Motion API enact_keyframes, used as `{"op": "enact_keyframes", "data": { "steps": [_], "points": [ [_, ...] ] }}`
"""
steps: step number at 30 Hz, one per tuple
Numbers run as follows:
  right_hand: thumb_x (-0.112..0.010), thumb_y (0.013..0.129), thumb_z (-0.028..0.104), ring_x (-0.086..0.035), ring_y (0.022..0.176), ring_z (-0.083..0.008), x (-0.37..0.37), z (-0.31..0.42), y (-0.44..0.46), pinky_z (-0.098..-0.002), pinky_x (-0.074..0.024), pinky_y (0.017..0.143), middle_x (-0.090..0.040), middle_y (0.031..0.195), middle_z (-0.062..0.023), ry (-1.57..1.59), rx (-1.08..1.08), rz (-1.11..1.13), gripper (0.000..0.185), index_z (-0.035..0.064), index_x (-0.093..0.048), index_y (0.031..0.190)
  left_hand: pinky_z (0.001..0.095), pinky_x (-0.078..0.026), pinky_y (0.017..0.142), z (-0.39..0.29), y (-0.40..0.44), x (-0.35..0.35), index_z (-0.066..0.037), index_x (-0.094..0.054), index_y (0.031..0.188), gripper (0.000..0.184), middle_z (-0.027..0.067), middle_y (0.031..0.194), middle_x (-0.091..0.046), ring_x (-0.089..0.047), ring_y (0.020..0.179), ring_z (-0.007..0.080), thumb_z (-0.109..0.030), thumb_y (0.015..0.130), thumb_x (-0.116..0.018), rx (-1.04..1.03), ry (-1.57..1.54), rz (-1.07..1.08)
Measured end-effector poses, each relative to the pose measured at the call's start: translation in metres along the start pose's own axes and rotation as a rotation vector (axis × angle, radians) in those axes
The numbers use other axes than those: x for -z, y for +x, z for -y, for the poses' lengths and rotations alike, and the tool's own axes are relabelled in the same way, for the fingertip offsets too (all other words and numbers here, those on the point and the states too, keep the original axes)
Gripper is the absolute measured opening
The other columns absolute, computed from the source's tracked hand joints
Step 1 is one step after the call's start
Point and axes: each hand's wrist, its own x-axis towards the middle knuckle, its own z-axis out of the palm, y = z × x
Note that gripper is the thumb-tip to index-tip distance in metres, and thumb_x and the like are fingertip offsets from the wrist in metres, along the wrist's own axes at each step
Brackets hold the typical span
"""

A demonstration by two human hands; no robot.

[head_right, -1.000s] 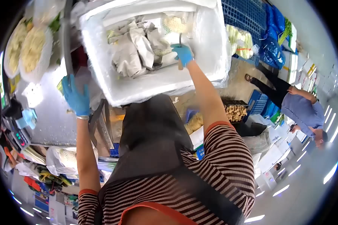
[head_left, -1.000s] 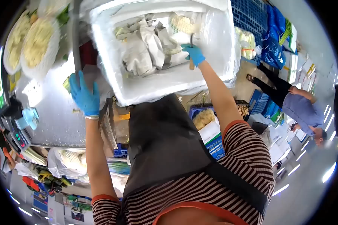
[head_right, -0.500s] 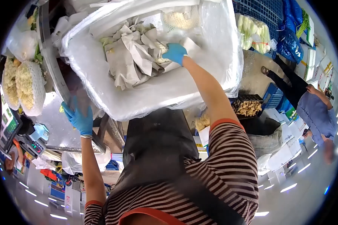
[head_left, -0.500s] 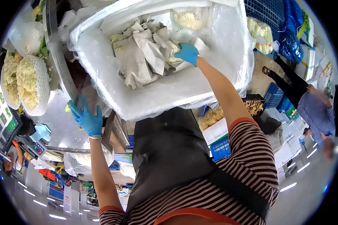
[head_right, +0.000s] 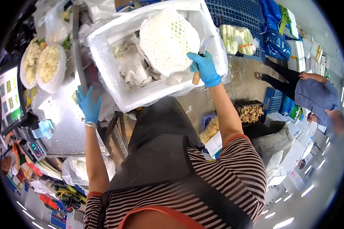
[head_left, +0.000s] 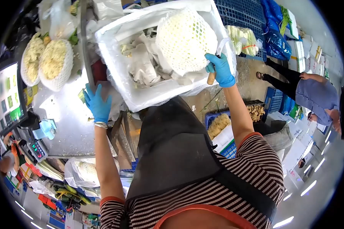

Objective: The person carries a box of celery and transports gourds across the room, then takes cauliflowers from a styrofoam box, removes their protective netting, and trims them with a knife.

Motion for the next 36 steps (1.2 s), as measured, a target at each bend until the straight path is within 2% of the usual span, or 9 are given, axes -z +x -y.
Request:
{"op": "enact_keyframes", "data": {
  "steps": [3,5,9,14,18,23,27,29,36],
  "points": [
    [-0.072,0.080,0.008,-0.047,0.052,-0.0069,-0.057,0.034,-0.063,-0.0236,-0.0405,0.051,-0.054,0.065,0.0013,-0.213,0.261,-0.004,0.040,-0.0043,-0.061,0.117,0.0484,-0.030,0.112,-0.041,-0.004,0.019,-0.012,-0.049,0.140,0.062,0.0168,0.149,-0.039,-0.033,0.138,0.0366,-0.043,0.089,-0.064,0.111,-0.901,0.029],
    [-0.067,0.074,-0.001,-0.047,0.060,-0.0046,-0.080,0.039,-0.102,-0.0214,-0.0408,0.055,-0.061,0.081,0.0004,-0.468,0.463,0.148,0.055,0.0010,-0.058,0.128,0.0487,-0.031,0.112,-0.097,-0.008,0.074,-0.009,-0.048,0.140,0.072,0.0119,0.150,-0.038,-0.035,0.138,0.0312,-0.063,0.093,-0.046,0.435,-2.111,0.539],
    [-0.057,0.067,-0.010,-0.066,0.083,-0.0144,-0.119,0.043,-0.166,-0.0234,-0.0515,0.069,-0.066,0.121,-0.0043,-0.887,0.805,0.492,0.057,0.0172,-0.071,0.115,0.0420,-0.037,0.110,-0.102,-0.034,0.090,-0.005,-0.044,0.142,0.083,0.0136,0.145,-0.047,-0.046,0.131,0.0284,-0.070,0.090,-0.041,0.318,-2.753,0.774],
    [-0.053,0.071,-0.017,-0.063,0.113,-0.0212,-0.148,0.002,-0.228,-0.0276,-0.0525,0.087,-0.060,0.132,-0.0075,-0.760,0.854,0.531,0.058,0.0141,-0.068,0.117,0.0378,-0.043,0.105,-0.069,-0.132,0.127,0.002,-0.042,0.141,0.058,0.0183,0.138,-0.052,-0.054,0.124,0.0269,-0.022,0.091,-0.060,0.370,-2.639,0.492],
    [-0.055,0.076,-0.017,-0.055,0.124,-0.0225,-0.169,-0.023,-0.233,-0.0308,-0.0438,0.103,-0.058,0.134,-0.0088,-0.520,0.662,0.696,0.053,0.0090,-0.065,0.121,0.0370,-0.041,0.107,-0.036,-0.180,0.148,0.004,-0.041,0.141,0.060,0.0188,0.138,-0.053,-0.054,0.124,0.0262,-0.023,0.091,-0.060,0.161,-2.551,0.554],
    [-0.061,0.083,-0.003,-0.052,0.127,-0.0209,-0.194,-0.043,-0.254,-0.0296,-0.0434,0.103,-0.054,0.139,-0.0069,-0.638,0.549,0.954,0.049,0.0097,-0.058,0.130,0.0372,-0.039,0.108,0.011,-0.211,0.146,0.002,-0.034,0.146,0.068,0.0166,0.143,-0.047,-0.050,0.128,0.0252,-0.021,0.090,-0.065,0.500,-2.233,0.567],
    [-0.058,0.093,0.011,-0.066,0.089,-0.0142,-0.202,0.001,-0.263,-0.0276,-0.0527,0.081,-0.058,0.135,-0.0032,-0.815,0.125,1.129,0.040,0.0113,-0.057,0.132,0.0365,-0.035,0.111,0.001,-0.202,0.192,0.001,-0.031,0.147,0.075,0.0151,0.144,-0.046,-0.047,0.130,0.0245,-0.015,0.084,-0.070,0.274,-1.882,0.593],
    [-0.052,0.099,0.016,-0.052,0.054,-0.0060,-0.193,0.003,-0.265,-0.0210,-0.0476,0.054,-0.066,0.119,0.0005,-0.473,-0.101,0.915,0.030,0.0078,-0.060,0.127,0.0360,-0.036,0.110,-0.002,-0.195,0.196,0.001,-0.032,0.147,0.075,0.0145,0.141,-0.048,-0.048,0.128,0.0237,-0.015,0.084,-0.070,0.152,-1.753,0.607],
    [-0.051,0.100,0.028,-0.054,0.066,-0.0070,-0.167,-0.027,-0.278,-0.0225,-0.0458,0.063,-0.059,0.076,-0.0011,-0.634,-0.124,1.015,0.029,0.0035,-0.064,0.108,0.0310,-0.047,0.096,0.002,-0.211,0.208,-0.002,-0.045,0.134,0.057,0.0101,0.122,-0.060,-0.058,0.110,0.0159,-0.022,0.088,-0.070,0.441,-1.470,0.541]
  ]
}}
